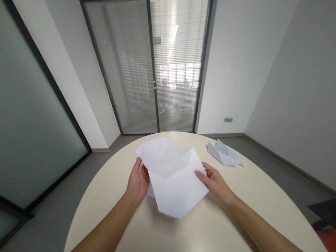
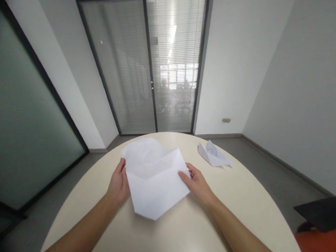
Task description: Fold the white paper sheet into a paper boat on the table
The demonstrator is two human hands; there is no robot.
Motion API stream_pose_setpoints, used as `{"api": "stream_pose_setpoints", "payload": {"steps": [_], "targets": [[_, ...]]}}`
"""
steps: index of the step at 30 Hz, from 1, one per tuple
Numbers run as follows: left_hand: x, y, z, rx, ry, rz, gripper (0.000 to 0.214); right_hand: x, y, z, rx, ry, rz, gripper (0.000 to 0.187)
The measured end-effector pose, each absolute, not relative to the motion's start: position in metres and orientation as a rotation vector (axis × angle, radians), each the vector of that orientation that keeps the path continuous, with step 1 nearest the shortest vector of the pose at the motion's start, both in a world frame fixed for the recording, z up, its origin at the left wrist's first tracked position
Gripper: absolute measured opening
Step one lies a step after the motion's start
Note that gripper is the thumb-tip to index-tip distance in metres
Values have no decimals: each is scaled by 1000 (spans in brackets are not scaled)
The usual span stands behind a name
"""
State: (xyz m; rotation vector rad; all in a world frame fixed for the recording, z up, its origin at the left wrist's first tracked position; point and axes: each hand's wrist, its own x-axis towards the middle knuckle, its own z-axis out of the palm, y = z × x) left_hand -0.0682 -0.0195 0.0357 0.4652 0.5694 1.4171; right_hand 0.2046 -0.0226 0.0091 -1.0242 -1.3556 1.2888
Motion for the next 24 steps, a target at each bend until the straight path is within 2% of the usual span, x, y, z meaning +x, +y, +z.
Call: {"api": "stream_pose_setpoints", "payload": {"steps": [5,9,13,17,20,24], "targets": [[-61,-21,31,572,568,1457,61,204,-25,5,-982,-1363,1307,81],[-61,-17,26,561,706,1553,85,203,-28,8,-979,-1392,1274,85],[-67,-12,28,571,750,1490,66,201,-29,10,-999,-1461,1230,76],[-69,-13,31,621,839,1391,74,199,-27,9,-1017,-1513,1165,53],[-70,-14,32,633,857,1346,66,199,-26,8,-1074,-1583,1010,34],[-74,-9,32,585,857,1419,59,203,-24,3,-1157,-1650,954,37]]}}
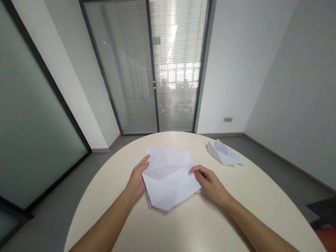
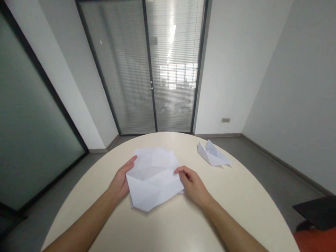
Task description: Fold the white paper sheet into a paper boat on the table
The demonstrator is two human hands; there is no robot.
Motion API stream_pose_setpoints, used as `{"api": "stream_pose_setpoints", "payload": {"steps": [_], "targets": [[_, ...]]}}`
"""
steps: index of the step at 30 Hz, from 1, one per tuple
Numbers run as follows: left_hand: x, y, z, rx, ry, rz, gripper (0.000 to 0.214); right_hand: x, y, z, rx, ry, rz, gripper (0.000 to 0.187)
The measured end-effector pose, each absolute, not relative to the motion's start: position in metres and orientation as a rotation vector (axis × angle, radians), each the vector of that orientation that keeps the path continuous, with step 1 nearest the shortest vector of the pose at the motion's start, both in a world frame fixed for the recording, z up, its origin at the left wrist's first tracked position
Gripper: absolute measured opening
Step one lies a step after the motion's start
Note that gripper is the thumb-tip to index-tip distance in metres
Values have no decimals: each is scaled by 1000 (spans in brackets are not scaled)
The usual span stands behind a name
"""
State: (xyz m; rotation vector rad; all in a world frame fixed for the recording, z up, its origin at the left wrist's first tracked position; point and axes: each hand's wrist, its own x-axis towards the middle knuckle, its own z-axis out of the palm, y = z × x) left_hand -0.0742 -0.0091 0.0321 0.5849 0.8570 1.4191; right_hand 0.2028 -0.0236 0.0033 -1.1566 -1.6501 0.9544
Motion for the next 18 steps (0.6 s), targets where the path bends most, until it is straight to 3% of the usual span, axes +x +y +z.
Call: {"api": "stream_pose_setpoints", "payload": {"steps": [8,11,15,18], "targets": [[-87,11,7,878,1205,1527,89,202,-26,-4,-1269,-1926,874,42],[-89,16,-3,1037,1272,1586,82,200,-30,2,-1295,-1989,826,40],[-82,5,1,1373,1308,1665,57,199,-34,5,-1278,-2037,754,44],[-72,-12,8,1651,1184,1480,41,199,-33,4,-1280,-2039,734,45]]}}
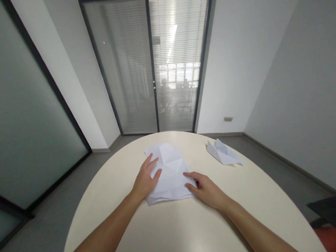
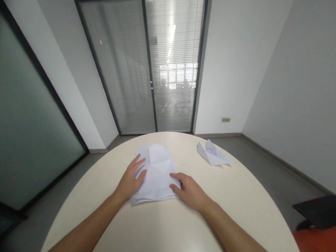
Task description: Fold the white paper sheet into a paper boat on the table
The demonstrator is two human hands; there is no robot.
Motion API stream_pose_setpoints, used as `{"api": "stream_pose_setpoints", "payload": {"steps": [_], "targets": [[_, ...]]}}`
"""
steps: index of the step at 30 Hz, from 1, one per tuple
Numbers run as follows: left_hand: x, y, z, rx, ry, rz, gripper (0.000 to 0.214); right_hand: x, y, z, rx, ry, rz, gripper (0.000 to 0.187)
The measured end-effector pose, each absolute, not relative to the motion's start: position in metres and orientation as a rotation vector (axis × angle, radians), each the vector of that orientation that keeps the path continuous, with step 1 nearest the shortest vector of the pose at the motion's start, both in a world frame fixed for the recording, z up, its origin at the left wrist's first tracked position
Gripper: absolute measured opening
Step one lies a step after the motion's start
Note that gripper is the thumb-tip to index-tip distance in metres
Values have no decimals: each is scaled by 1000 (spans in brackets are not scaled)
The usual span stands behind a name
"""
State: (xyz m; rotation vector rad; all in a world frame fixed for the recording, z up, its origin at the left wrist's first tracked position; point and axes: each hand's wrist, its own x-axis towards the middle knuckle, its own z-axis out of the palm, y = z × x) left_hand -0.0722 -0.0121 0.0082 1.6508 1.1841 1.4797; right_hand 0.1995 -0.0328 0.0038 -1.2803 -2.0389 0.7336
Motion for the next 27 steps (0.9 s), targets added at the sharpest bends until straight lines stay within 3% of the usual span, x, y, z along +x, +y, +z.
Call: {"api": "stream_pose_setpoints", "payload": {"steps": [6,10,16,21,24,27], "targets": [[-67,-38,12,2152,993,814,59,201,-33,9,-1312,-2108,702,41],[-71,-40,12,2315,990,559,64,200,-38,18,-1289,-2254,472,32],[-73,-37,9,2299,928,710,59,216,-28,16,-1385,-2231,103,27],[-71,-38,11,2290,902,666,57,267,1,1,-1771,-1817,-338,52],[-69,-39,15,2203,883,719,51,291,11,-5,-1935,-1632,-397,62],[-67,-40,17,2101,877,840,42,298,13,-3,-1984,-1603,-347,51]]}}
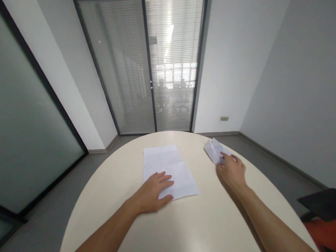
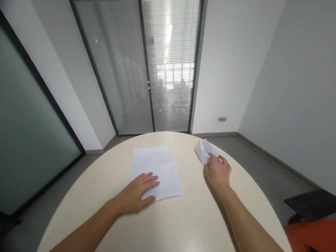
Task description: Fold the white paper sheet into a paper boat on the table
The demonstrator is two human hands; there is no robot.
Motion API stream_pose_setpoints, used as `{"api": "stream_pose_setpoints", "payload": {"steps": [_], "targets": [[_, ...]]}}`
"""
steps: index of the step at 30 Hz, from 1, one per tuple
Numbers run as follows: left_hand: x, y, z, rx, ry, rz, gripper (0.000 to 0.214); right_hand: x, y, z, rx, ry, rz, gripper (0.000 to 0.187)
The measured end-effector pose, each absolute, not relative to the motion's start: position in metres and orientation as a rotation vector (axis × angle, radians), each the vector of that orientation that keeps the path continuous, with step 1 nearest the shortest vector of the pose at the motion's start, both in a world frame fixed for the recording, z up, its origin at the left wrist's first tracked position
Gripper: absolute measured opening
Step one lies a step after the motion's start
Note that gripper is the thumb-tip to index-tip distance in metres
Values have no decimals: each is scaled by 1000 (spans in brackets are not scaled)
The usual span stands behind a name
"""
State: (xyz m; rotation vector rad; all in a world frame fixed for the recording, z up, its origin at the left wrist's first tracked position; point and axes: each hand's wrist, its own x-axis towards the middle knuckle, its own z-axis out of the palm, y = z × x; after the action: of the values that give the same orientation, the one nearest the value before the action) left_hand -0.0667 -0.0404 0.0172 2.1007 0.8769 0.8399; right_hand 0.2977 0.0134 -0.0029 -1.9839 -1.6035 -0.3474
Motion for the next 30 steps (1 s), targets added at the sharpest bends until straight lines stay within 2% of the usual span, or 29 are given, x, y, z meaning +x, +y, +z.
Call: {"api": "stream_pose_setpoints", "payload": {"steps": [5,11,14,17,19,23,30], "targets": [[-60,-40,13,1883,991,1003,39,270,4,13,-1589,-1945,-91,31],[-50,-36,6,1431,973,1211,72,213,-29,30,-849,-2313,158,29],[-44,-34,9,1288,869,1289,62,195,-42,29,-646,-2497,192,32],[-41,-32,12,1243,927,1374,42,188,-46,28,-645,-2540,150,30],[-40,-30,13,1233,996,1436,37,188,-45,28,-703,-2524,120,28],[-41,-29,8,1263,1048,1487,38,191,-40,29,-842,-2456,50,27],[-39,-41,9,1459,1002,1341,37,192,-35,19,-1003,-2377,-14,28]]}}
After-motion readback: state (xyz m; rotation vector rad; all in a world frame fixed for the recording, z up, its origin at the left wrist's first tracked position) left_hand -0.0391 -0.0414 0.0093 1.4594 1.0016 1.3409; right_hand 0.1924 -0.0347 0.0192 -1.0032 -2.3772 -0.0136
